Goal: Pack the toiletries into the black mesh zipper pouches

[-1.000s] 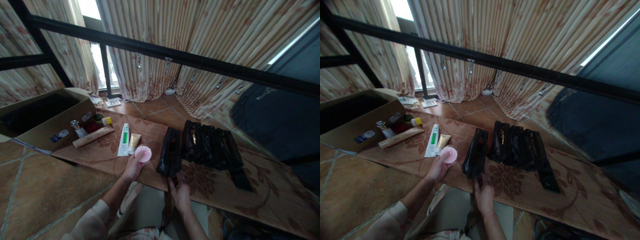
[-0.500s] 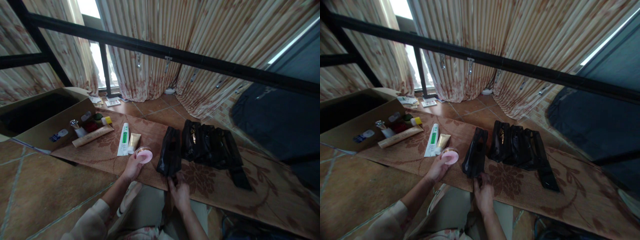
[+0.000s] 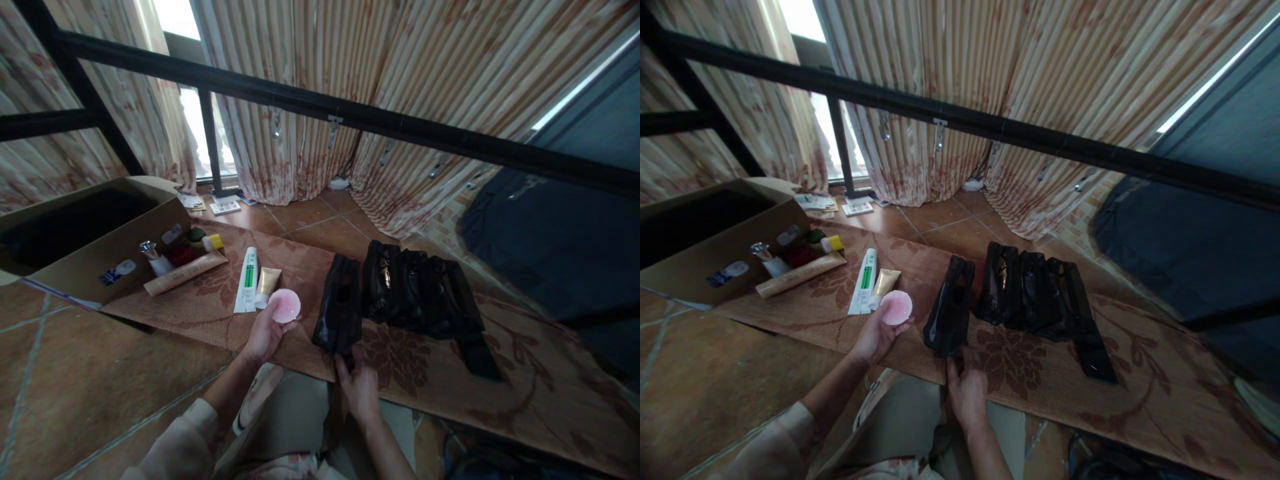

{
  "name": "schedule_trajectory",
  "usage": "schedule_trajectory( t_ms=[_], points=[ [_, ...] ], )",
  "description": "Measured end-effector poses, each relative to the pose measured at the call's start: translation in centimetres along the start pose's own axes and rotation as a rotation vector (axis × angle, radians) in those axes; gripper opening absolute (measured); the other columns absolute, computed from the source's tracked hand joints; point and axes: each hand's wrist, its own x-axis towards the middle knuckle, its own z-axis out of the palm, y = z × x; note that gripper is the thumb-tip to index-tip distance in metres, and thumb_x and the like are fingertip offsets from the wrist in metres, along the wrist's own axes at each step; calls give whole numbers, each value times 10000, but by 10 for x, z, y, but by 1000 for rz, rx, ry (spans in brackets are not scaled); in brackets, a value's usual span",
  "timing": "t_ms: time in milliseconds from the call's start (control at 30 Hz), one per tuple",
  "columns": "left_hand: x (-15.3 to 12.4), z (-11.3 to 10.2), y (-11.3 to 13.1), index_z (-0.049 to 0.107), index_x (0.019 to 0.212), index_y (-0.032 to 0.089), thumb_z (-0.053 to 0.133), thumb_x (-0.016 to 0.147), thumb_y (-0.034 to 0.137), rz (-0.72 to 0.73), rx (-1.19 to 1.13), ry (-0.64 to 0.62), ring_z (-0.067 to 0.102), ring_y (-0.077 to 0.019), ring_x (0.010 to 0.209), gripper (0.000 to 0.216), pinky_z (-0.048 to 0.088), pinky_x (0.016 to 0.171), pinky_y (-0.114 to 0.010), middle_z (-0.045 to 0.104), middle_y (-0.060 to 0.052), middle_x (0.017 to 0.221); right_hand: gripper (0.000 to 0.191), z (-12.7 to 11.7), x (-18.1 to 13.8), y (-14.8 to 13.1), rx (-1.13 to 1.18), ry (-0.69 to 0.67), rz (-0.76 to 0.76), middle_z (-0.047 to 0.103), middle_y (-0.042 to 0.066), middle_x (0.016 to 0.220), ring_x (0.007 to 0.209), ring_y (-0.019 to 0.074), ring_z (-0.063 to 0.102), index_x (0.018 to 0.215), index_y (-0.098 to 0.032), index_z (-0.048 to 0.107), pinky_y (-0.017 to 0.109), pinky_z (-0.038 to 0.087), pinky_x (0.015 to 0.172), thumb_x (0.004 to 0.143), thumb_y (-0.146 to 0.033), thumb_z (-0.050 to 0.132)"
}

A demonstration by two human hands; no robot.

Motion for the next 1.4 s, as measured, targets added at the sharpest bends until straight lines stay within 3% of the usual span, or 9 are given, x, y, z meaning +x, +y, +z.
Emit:
schedule_trajectory(
  t_ms=[167, 367, 633, 800, 1167, 1400],
  points=[
    [1, -3, -2, 627, 986, 109, 701, 705, 281, -9, 30, -19, 685, -271, 915, 338, 557, 787, -377, 711, -130, 954, 261, 0, 0, 1, 9, -21, 6, 633, 54, 810, 685, 174, 586, 923, -183, 585, 280, 431, 629, 886, -416, 473],
    [-1, -1, -3, 634, 973, 118, 793, 583, 147, 43, 74, 14, 670, -235, 898, 422, 535, 832, -393, 706, -87, 927, 271, 0, 1, 0, -11, -11, 0, 625, 54, 819, 699, 173, 582, 907, -182, 593, 277, 428, 631, 882, -424, 474],
    [-2, 2, -4, 659, 934, 115, 839, 510, 159, 55, 106, 40, 672, -232, 877, 463, 541, 805, -378, 708, -84, 916, 286, 0, 1, -1, 4, -8, 1, 639, 66, 841, 715, 178, 588, 925, -177, 606, 272, 430, 613, 885, -422, 464],
    [-3, 3, -3, 655, 940, 103, 831, 558, 248, 55, 118, 45, 692, -248, 819, 446, 565, 742, -363, 713, -97, 864, 250, -1, 1, -2, 16, -17, 21, 626, 52, 835, 713, 171, 582, 912, -183, 596, 266, 427, 626, 880, -402, 479],
    [-4, 4, 1, 639, 974, 108, 690, 731, 372, 23, 14, 23, 686, -274, 889, 363, 575, 754, -380, 720, -109, 857, 248, -1, 1, -2, 13, -10, -2, 620, 57, 841, 701, 175, 571, 915, -182, 586, 281, 422, 649, 883, -400, 472],
    [-3, 3, 2, 630, 1025, 109, 611, 770, 338, -6, -51, 3, 677, -274, 908, 344, 570, 754, -388, 718, -113, 917, 272, -1, 0, -1, 3, -14, 0, 622, 57, 821, 697, 174, 573, 937, -174, 591, 274, 421, 633, 885, -409, 464]
  ],
)
